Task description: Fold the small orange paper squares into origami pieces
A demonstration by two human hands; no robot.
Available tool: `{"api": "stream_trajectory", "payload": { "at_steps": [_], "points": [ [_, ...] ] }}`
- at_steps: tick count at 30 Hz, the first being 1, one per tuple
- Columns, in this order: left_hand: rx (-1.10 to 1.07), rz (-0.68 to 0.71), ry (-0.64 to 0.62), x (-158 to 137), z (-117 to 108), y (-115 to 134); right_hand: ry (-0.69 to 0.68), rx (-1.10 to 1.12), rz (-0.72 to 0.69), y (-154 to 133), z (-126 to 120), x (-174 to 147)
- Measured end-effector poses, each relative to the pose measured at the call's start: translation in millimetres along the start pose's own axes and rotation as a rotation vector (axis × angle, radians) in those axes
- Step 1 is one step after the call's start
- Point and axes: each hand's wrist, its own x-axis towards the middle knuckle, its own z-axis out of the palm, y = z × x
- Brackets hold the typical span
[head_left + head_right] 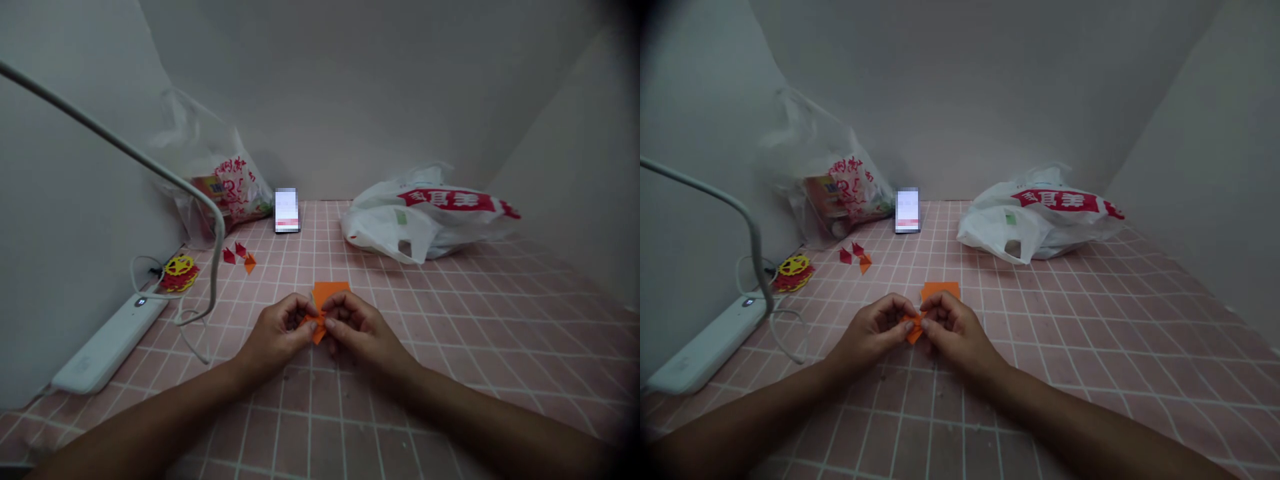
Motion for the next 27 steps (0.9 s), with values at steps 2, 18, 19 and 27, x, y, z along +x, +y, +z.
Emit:
{"api": "stream_trajectory", "payload": {
  "at_steps": [2, 18, 19, 27],
  "points": [
    [-0.04, -0.003, 0.01, 0.5, 0.8, 0.2, 0.004, -0.029, 0.003, 0.5, 0.3, 0.5],
    [-0.229, -0.09, -0.012, 2.4, -4.2, 1.6, 0.106, -0.027, -0.033, 6.4, -2.3, 1.4],
    [-0.231, -0.095, -0.011, 2.5, -4.3, 1.6, 0.109, -0.03, -0.028, 6.3, -2.2, 1.3],
    [-0.27, -0.105, -0.02, 2.9, -3.2, -0.7, 0.114, -0.036, -0.017, 2.5, -0.9, 2.1]
  ]
}}
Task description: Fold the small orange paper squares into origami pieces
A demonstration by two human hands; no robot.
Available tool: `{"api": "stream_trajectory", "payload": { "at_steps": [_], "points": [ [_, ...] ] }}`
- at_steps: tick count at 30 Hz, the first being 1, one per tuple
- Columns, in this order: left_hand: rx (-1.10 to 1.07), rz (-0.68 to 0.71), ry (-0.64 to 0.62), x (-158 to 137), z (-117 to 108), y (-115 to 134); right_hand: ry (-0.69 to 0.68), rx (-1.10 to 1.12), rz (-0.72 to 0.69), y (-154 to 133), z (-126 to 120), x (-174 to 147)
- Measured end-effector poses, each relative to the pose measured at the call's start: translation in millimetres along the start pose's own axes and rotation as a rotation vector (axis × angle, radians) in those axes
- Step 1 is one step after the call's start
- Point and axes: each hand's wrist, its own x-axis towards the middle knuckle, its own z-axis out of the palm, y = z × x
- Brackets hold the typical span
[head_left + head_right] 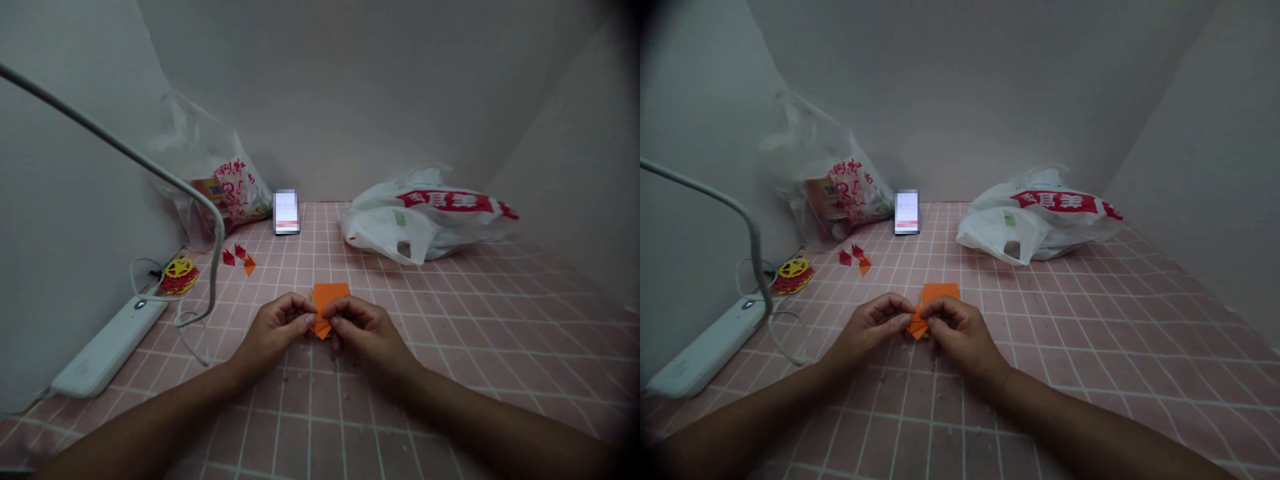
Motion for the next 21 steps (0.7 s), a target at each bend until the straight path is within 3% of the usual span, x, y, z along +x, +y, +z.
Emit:
{"api": "stream_trajectory", "payload": {
  "at_steps": [12, 21],
  "points": [
    [-0.007, 0.123, 0.032, 0.5, 2.6, -7.0, 0.003, -0.056, -0.037, -7.4, 1.4, -6.0],
    [0.048, 0.024, 0.035, -3.1, 1.6, 2.1, 0.026, -0.085, -0.034, -3.8, 1.5, -5.6]
  ]
}}
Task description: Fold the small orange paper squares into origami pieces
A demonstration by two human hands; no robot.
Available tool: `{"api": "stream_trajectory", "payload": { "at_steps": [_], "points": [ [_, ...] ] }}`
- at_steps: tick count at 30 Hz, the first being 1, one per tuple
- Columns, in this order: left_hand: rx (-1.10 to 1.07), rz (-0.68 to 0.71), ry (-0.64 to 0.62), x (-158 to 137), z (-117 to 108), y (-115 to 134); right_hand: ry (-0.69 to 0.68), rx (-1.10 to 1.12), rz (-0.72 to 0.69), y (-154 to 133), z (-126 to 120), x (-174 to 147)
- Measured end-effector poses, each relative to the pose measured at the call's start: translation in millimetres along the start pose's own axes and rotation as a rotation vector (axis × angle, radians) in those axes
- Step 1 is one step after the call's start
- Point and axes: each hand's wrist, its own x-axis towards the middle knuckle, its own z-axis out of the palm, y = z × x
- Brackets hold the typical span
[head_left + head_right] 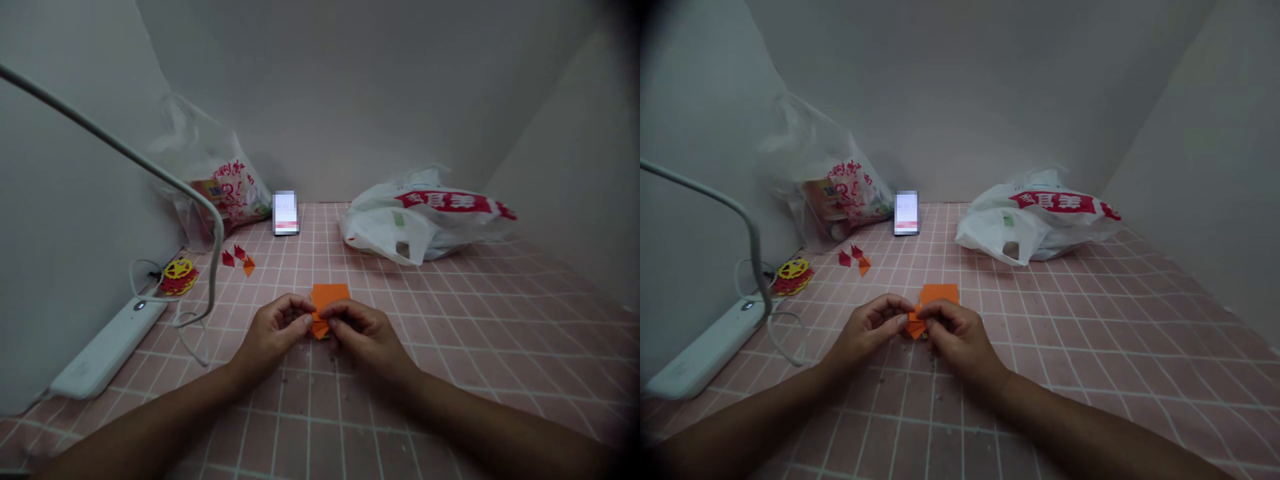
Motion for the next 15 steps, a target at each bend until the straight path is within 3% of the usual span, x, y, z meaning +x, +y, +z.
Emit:
{"api": "stream_trajectory", "payload": {
  "at_steps": [6, 15],
  "points": [
    [0.05, -0.003, 0.057, 1.5, 1.6, -0.7, -0.003, -0.061, -0.037, -2.5, 0.9, -2.3],
    [0.049, -0.026, 0.038, 3.3, -0.2, -1.6, -0.019, -0.097, -0.061, -2.4, 1.7, -3.7]
  ]
}}
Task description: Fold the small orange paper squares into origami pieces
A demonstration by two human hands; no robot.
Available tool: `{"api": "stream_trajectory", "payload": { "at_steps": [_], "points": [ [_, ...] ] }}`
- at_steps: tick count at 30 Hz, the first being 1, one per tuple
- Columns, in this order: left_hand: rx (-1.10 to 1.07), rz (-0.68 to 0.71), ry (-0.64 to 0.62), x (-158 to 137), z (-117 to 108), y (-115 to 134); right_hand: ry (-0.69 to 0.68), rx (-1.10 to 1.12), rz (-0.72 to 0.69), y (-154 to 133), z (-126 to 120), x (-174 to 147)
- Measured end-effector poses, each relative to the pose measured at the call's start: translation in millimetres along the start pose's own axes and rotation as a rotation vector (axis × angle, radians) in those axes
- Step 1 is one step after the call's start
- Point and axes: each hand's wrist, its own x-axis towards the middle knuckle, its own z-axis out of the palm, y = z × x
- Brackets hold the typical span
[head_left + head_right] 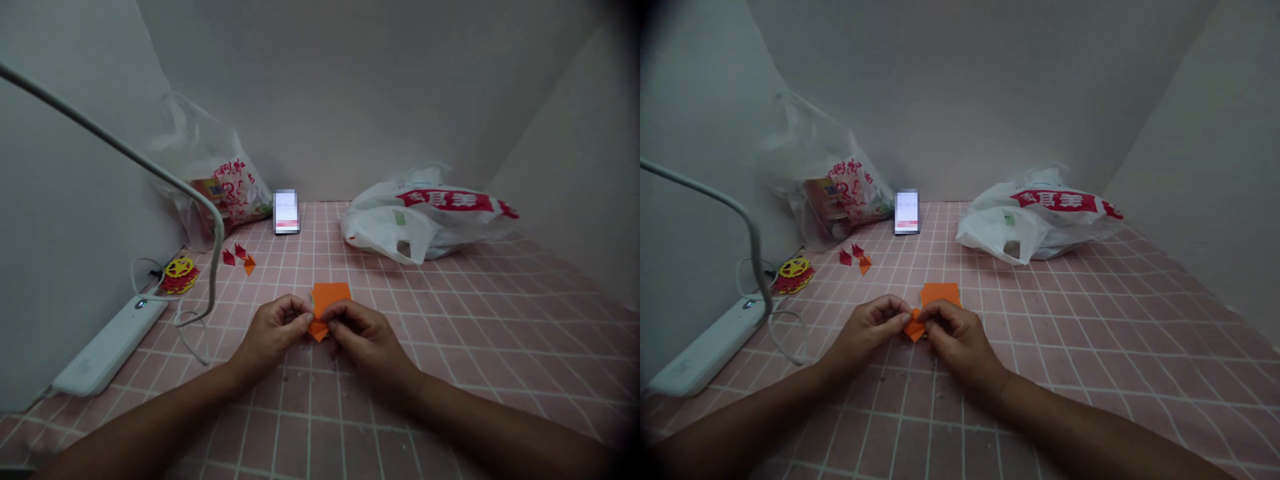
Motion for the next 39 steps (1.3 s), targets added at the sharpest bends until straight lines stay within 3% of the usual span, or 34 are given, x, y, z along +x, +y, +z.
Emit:
{"api": "stream_trajectory", "payload": {
  "at_steps": [5, 14, 19, 27, 39],
  "points": [
    [-0.076, -0.029, -0.044, -1.0, -0.7, 2.6, -0.005, 0.029, 0.019, 0.6, -1.1, 1.6],
    [0.019, -0.009, -0.006, 0.2, 0.1, 1.7, -0.017, 0.022, -0.007, -1.1, -1.1, 1.6],
    [0.051, 0.004, 0.011, -0.9, 0.8, 2.9, -0.055, 0.136, 0.058, 0.8, -0.7, 2.2],
    [0.073, 0.012, -0.071, -1.3, 1.7, 0.7, -0.099, 0.22, 0.117, 1.8, -0.7, 6.2],
    [-0.062, -0.012, -0.096, -1.1, 0.4, -2.0, -0.062, 0.213, 0.085, 4.2, -1.4, 6.1]
  ]
}}
